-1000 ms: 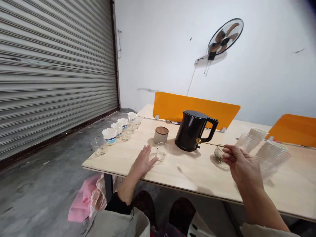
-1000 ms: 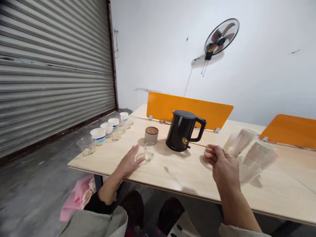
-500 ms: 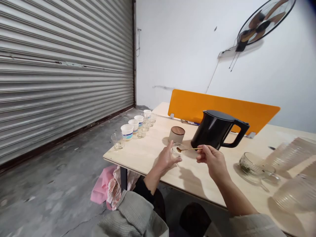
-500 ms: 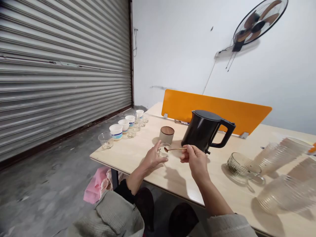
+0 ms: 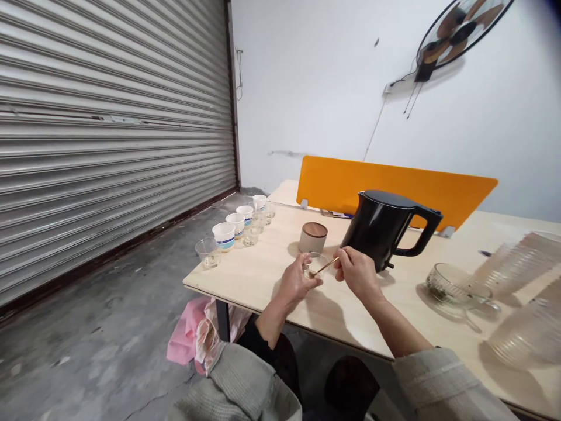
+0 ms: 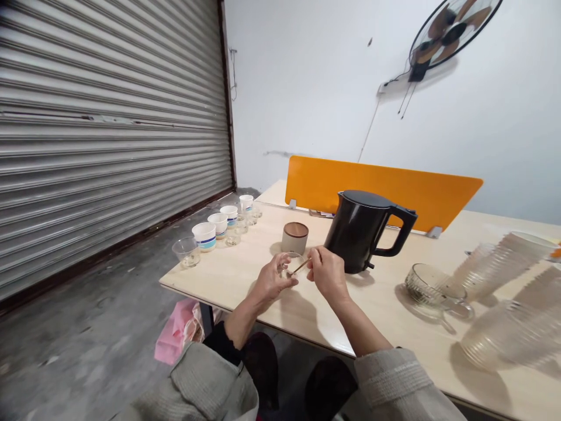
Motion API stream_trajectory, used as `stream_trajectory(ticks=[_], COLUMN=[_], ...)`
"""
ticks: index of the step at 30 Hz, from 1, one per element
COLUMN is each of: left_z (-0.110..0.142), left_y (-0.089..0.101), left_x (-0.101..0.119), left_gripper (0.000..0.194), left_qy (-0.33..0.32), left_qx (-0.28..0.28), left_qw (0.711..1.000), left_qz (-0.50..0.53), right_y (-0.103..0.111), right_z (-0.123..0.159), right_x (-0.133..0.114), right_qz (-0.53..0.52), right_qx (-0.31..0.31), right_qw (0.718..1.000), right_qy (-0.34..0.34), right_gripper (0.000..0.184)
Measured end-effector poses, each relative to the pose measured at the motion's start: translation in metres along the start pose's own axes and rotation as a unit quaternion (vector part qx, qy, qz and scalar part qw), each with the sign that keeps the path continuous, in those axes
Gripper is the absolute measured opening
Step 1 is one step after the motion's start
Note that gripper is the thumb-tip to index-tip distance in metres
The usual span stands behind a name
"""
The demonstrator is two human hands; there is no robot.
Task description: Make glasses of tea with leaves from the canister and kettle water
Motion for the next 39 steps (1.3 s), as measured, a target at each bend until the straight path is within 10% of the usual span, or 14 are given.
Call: stream_trajectory(ticks=[28,39], left_z=[0.009,0.010], left_y=[0.004,0.003], left_x=[0.019,0.017], left_gripper=[0.060,0.065], left_qy=[0.000,0.019], left_qx=[-0.011,-0.015], left_qw=[0.999,0.999], left_qz=[0.040,0.042], right_y=[0.004,0.011], right_z=[0.006,0.006], right_x=[0.032,0.005], right_qz=[-0.205,0.010], right_qx=[0.084,0.067], right_qw=[0.970,0.998], right_qy=[-0.100,0.009], right_gripper=[0.031,0.029])
Point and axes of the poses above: each hand's wrist, its own z-axis away from the middle knuckle, its own y-axis out of the back of the hand, x = y × z, the point moved 7 cm from there along -z, towards the middle knuckle, and after that the axes turned 8 degrees about x, right-handed, at the moved point
